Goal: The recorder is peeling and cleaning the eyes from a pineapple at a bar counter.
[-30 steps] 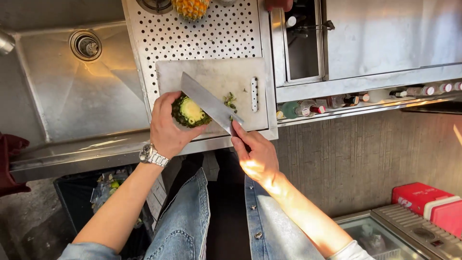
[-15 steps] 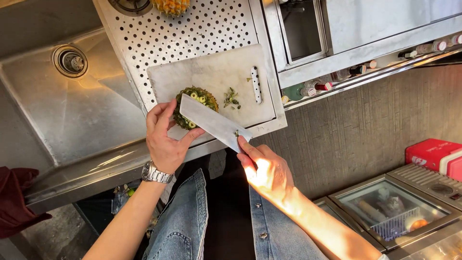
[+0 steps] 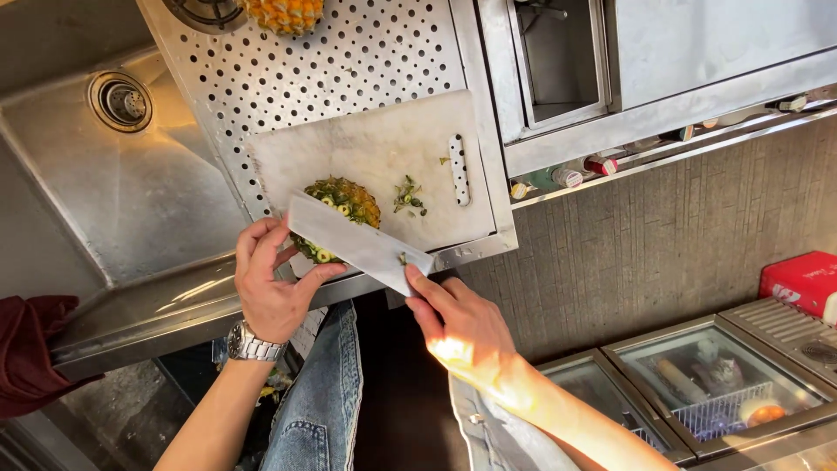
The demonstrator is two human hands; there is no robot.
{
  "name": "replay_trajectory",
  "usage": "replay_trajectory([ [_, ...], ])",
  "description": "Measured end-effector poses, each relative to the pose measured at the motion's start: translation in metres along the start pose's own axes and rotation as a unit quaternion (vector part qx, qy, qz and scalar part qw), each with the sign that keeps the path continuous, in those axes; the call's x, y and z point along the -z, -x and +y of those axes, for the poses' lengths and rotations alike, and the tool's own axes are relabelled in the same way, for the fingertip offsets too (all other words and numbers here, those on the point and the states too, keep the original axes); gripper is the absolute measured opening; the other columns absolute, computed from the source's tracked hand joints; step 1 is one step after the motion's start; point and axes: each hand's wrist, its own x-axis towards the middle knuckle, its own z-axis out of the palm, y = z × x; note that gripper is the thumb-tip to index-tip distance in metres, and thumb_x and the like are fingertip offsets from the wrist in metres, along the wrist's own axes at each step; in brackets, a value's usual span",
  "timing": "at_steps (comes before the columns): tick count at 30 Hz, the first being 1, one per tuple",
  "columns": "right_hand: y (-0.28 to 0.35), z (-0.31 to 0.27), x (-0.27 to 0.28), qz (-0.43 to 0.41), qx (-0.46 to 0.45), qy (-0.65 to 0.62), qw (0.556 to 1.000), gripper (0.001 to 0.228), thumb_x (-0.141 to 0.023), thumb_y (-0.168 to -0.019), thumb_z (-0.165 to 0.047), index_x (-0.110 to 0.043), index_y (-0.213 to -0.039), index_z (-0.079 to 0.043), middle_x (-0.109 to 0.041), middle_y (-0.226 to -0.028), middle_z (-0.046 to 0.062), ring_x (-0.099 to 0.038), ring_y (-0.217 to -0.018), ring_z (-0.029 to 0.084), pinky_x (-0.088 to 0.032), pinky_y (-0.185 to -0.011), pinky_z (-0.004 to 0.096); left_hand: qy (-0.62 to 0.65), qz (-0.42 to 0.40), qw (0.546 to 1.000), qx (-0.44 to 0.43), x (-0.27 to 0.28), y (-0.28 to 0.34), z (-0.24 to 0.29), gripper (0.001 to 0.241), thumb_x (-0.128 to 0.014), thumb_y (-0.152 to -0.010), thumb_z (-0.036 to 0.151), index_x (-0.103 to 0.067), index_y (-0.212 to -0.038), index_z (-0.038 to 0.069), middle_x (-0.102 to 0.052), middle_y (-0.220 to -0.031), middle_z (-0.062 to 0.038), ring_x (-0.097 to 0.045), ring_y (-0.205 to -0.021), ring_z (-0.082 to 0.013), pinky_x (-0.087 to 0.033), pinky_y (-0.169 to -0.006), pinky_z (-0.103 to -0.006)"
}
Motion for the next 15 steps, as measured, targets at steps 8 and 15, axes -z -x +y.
replay_trajectory([
  [8, 0.0, 0.01, 0.017, -0.043, -0.006, -0.038, 0.998, 0.038, -0.07, -0.094, -0.02, -0.067, -0.131, -0.013, -0.068, -0.088, 0.011, -0.068, -0.072, 0.034, -0.056, -0.062, 0.042, -0.064, -0.005, 0.998, -0.002, 0.003, -0.007, 0.028, 0.087, -0.096, -0.071, 0.028, -0.054, -0.141, 0.0, -0.05, -0.136, -0.018, -0.061, -0.121, -0.028, -0.062, -0.091, -0.0391],
  [15, -0.031, -0.008, 0.008, -0.082, -0.023, -0.068, 0.994, 0.039, -0.066, -0.096, -0.021, -0.066, -0.134, -0.011, -0.071, -0.098, 0.016, -0.069, -0.084, 0.038, -0.056, -0.074, 0.044, -0.04, 0.019, 0.999, 0.017, -0.002, -0.001, 0.02, 0.073, -0.096, -0.075, 0.023, -0.057, -0.132, 0.0, -0.051, -0.138, -0.018, -0.064, -0.119, -0.0262, -0.064, -0.091, -0.0377],
])
